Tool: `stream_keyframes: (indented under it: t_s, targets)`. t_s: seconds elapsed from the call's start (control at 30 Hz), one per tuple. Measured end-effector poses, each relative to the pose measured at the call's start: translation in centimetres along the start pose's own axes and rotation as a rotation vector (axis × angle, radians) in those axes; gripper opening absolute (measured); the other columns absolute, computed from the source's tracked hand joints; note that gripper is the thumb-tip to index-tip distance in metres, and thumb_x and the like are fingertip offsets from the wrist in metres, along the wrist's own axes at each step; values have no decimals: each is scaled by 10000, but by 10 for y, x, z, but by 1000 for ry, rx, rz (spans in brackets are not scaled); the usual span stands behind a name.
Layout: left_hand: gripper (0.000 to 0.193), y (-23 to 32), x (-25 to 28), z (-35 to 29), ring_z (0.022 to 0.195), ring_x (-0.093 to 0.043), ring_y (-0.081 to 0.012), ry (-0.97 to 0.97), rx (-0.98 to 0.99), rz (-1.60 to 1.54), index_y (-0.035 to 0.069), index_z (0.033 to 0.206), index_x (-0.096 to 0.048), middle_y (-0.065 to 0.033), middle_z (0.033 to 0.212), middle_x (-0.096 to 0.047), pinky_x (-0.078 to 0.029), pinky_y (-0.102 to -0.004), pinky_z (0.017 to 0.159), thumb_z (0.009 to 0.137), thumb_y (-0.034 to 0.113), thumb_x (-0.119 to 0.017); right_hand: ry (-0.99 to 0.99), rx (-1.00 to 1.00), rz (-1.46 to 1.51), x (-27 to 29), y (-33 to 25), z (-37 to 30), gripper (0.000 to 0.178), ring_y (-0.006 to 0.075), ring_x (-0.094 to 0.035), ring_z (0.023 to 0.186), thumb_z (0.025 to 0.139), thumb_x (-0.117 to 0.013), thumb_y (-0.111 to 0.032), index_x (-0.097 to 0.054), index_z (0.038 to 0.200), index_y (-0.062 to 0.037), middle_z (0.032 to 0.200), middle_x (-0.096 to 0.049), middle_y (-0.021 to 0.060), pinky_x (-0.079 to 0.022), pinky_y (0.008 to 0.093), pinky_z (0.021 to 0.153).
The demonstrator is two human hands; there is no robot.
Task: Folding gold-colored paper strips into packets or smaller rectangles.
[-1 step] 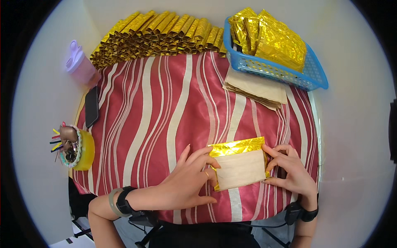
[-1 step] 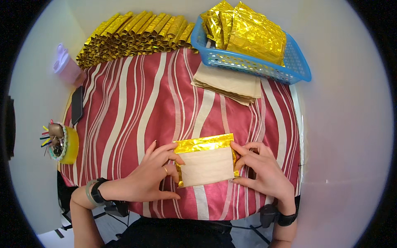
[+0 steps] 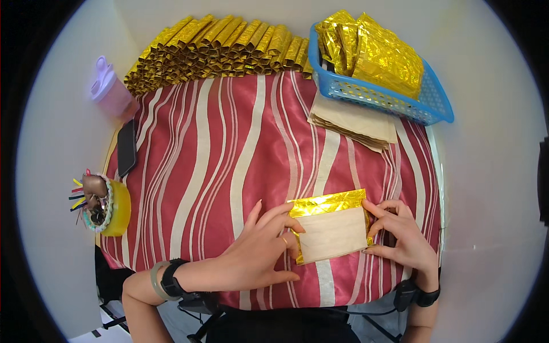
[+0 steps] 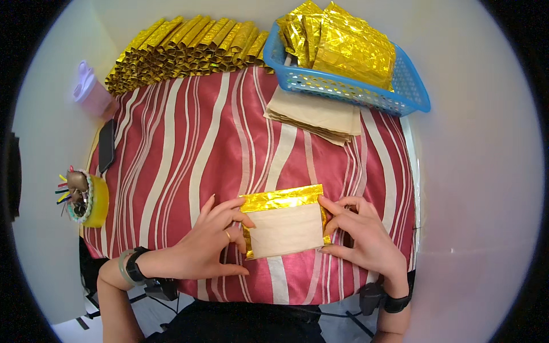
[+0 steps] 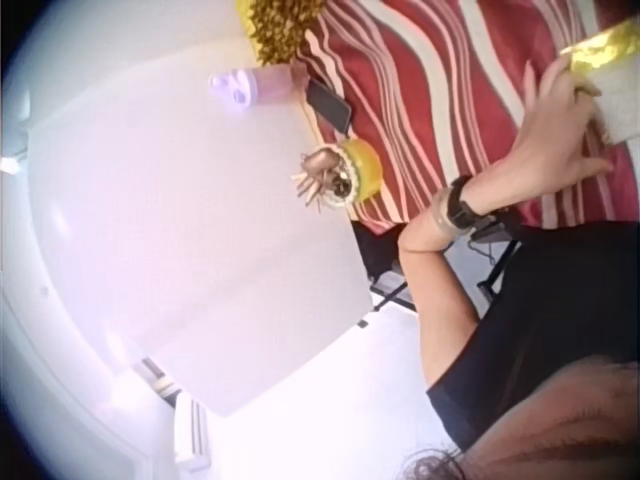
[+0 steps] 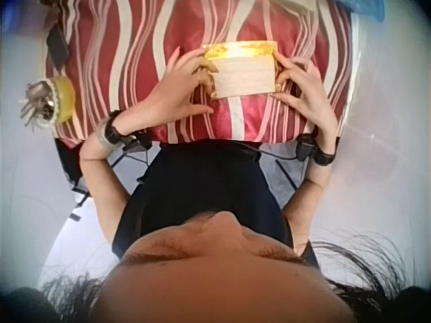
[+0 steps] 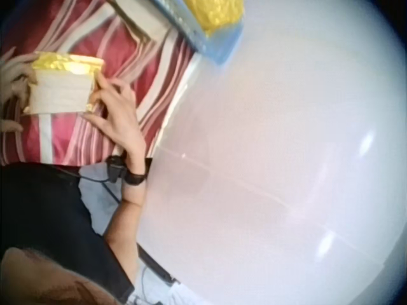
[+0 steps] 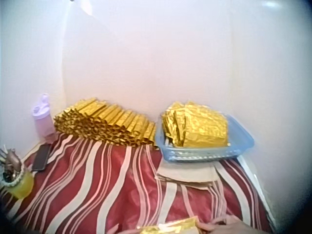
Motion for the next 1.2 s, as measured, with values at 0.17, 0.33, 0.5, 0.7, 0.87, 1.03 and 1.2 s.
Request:
stream_keyframes:
  t_s: [0.17,0.33,0.5,0.7,0.87,1.03,1.2]
  targets:
    - [324,-1,-3,-1,1392,-283,-358,57,25,27,129,836,-578,-46,1260,-480,-116,-658,1118,697,249,-844,30,6,-36,-1,-2,-3,298,311,-463,1186,707,-803,-215,-589,875,-94,1401,-538,53,-378,418,981]
    - [267,-4,-3,-3,1385,-307,-344,116,7,4,122,819,-584,-24,1240,-522,-114,-649,1121,726,202,-820,53,-7,-10,-1,-4,-4,271,316,-464,1191,740,-779,-206,-572,863,-81,1389,-549,60,-390,420,969]
    - [181,-5,5,-2,1360,-350,-332,171,7,-59,101,782,-580,-21,1179,-561,-126,-642,1109,790,151,-754,89,-54,93,0,0,-1,262,296,-494,1131,758,-767,-198,-557,850,-71,1349,-580,57,-408,399,946]
    - [155,-6,8,3,1306,-416,-316,217,26,-107,114,788,-566,-1,1130,-629,-134,-589,1119,794,70,-715,155,-108,78,5,-4,1,234,274,-517,1086,760,-760,-149,-559,849,-66,1287,-614,52,-432,384,908]
    - [209,-7,11,4,1222,-478,-330,289,32,-114,99,817,-554,-25,1045,-616,-245,-572,1087,770,94,-758,159,-103,48,3,-6,5,239,274,-520,1082,761,-755,-137,-565,888,-66,1266,-616,53,-425,383,917]
    - [235,-8,9,5,1218,-472,-316,319,38,-83,105,926,-597,-44,1080,-581,-252,-567,1081,758,81,-759,184,-88,13,1,-5,4,289,280,-525,1092,765,-751,-133,-577,985,-64,1260,-610,56,-419,388,926]
    - [342,-6,6,6,1204,-466,-290,257,-24,63,128,1086,-631,-53,1136,-548,-251,-568,1073,766,81,-743,268,-77,-31,2,-8,0,360,305,-539,1080,771,-750,-142,-576,1076,-67,1296,-575,97,-428,403,916]
Point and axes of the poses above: each hand's wrist, its own z-axis towards the middle knuckle, its own x-axis out of the back of the hand, y = z × x, the point moved 7 cm from there along z, towards the middle knuckle
